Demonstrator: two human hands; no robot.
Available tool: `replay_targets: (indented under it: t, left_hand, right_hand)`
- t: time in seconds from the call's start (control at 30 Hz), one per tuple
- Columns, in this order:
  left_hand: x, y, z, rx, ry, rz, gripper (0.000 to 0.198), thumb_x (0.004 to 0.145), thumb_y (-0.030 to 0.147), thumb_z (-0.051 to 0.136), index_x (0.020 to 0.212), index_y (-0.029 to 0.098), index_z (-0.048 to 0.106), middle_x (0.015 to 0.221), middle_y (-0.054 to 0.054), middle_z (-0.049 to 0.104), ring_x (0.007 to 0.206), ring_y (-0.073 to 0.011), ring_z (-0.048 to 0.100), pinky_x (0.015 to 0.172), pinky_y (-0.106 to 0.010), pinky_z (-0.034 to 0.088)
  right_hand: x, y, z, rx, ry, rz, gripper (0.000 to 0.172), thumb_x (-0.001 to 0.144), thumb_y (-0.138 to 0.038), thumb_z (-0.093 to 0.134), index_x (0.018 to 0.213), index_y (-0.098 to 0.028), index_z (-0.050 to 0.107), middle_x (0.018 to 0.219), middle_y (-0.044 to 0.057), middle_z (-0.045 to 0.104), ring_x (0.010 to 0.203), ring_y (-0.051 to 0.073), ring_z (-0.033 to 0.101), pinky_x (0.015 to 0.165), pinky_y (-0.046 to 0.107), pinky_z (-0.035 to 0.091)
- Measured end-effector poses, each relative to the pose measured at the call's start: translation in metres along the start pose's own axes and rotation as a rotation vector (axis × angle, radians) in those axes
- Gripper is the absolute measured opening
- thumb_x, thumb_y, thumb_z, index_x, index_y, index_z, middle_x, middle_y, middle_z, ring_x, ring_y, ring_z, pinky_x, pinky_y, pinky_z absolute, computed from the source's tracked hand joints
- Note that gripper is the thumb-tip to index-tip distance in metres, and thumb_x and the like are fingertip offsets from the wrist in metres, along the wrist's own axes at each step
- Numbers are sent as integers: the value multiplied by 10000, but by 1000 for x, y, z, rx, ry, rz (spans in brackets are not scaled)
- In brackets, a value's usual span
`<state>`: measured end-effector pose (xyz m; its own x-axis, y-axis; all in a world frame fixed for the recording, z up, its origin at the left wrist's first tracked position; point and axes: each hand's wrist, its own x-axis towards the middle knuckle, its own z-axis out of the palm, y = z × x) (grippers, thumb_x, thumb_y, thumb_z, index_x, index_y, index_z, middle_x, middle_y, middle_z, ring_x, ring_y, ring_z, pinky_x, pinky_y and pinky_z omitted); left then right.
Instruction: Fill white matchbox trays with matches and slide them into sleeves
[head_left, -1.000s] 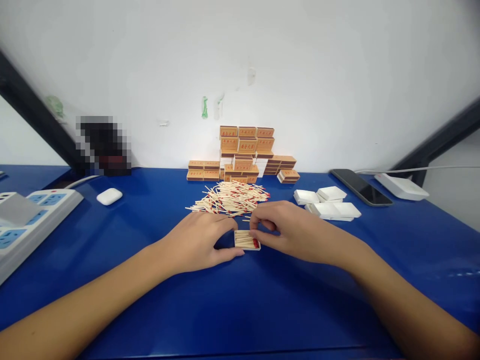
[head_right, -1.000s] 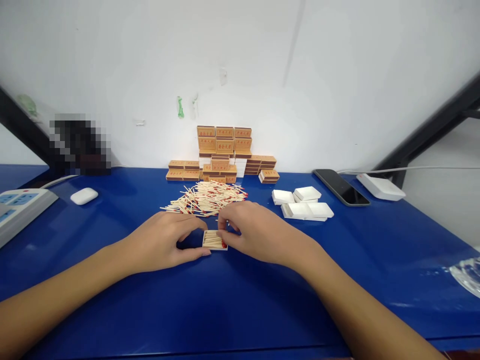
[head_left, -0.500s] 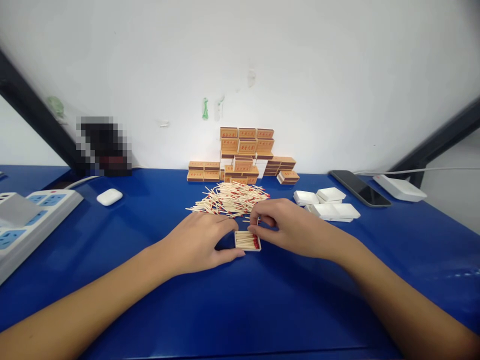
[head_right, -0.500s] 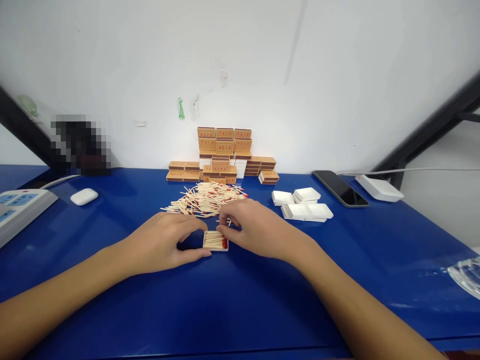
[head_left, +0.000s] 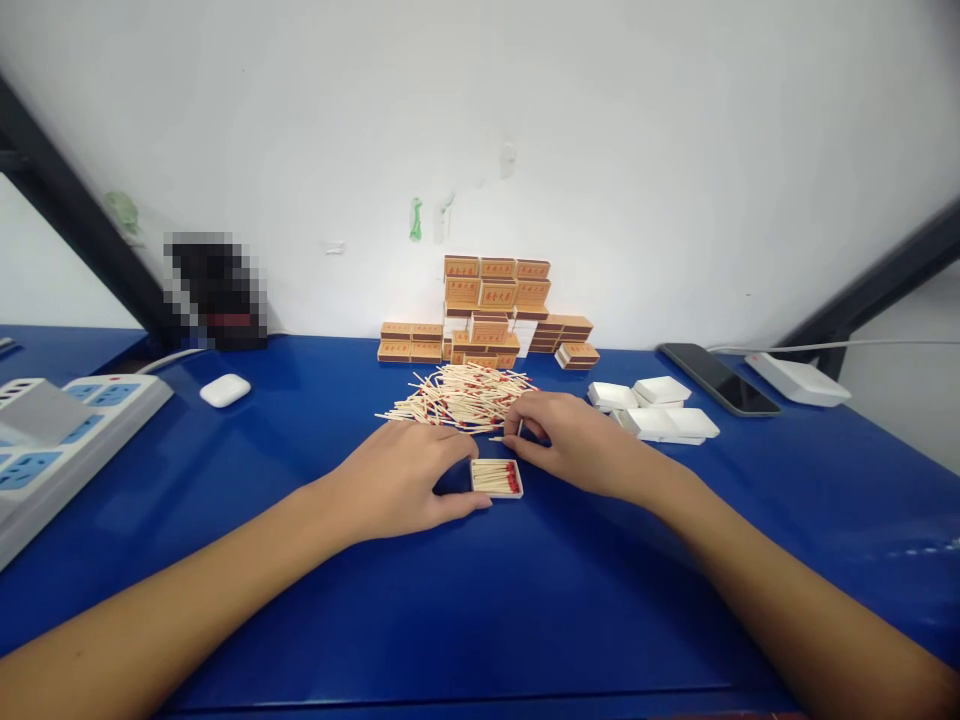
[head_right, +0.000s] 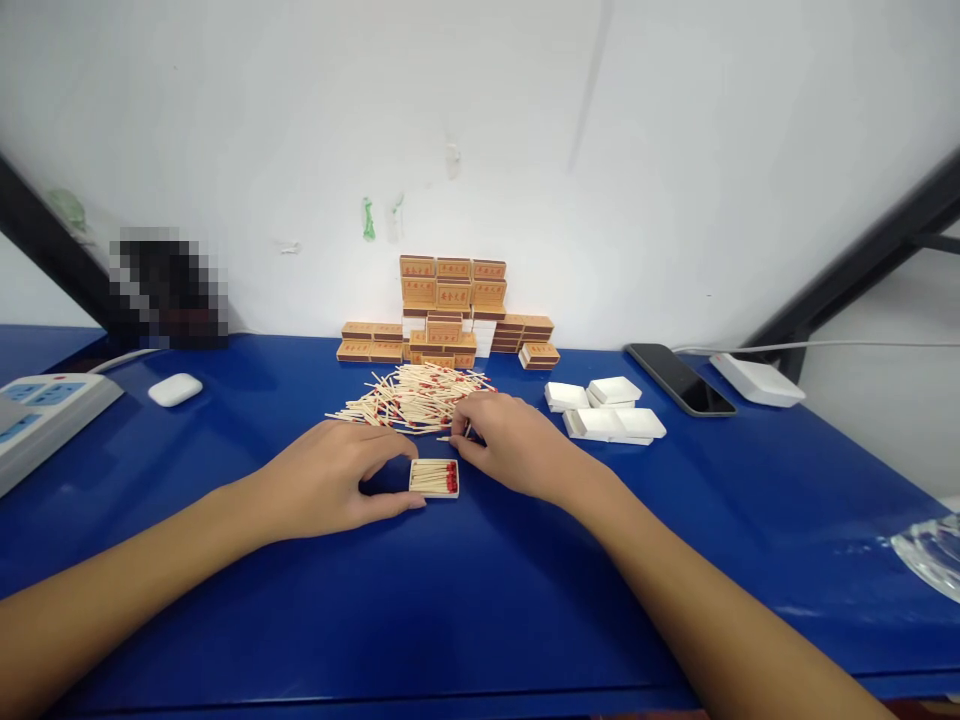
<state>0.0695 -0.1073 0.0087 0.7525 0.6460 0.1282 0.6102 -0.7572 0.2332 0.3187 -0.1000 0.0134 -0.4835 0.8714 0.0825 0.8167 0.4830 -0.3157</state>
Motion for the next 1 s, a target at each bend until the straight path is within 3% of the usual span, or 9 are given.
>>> replay_targets:
  t: [0.27, 0.53, 0.77, 1.0]
  left_hand:
    - [0, -2, 0, 9, 0, 3, 346, 968, 546, 658, 1032, 209, 706, 875, -21, 738, 764, -207, 686, 637, -313, 402]
    - [1, -2, 1, 6, 10, 7, 330, 961, 529, 673, 1021, 206, 699, 858, -20, 734, 743, -206, 676, 624, -307, 390]
    - [1, -1, 2, -1, 29, -2, 324, 962, 521, 671, 935, 198, 664, 828, -19, 717, 733, -207, 668, 613, -305, 381]
    - [1, -2, 3, -6, 3, -24, 343, 959, 538, 671, 1012, 200, 693, 839, -24, 718, 735, -204, 668, 631, -305, 406]
  right_hand:
    - [-3, 2, -5, 14, -107, 7, 164, 1055, -216, 514, 932, -201, 621, 946, 52, 694, 837, 191, 601, 713, 303, 401]
    - [-10, -10, -16, 33, -61, -14, 157, 1058, -231, 503, 934, -209, 597, 919, 43, 677, 809, 187, 602, 682, 299, 397]
    - [-17, -35, -2, -65, -125, -64, 150, 1064, -221, 504, 946, -197, 594, 1002, 67, 690, 796, 190, 623, 678, 313, 391]
    - [-18, -26, -11, -40, -54, -109, 140, 1017, -166, 561, 900, -203, 628, 964, 44, 699, 835, 188, 628, 705, 304, 402]
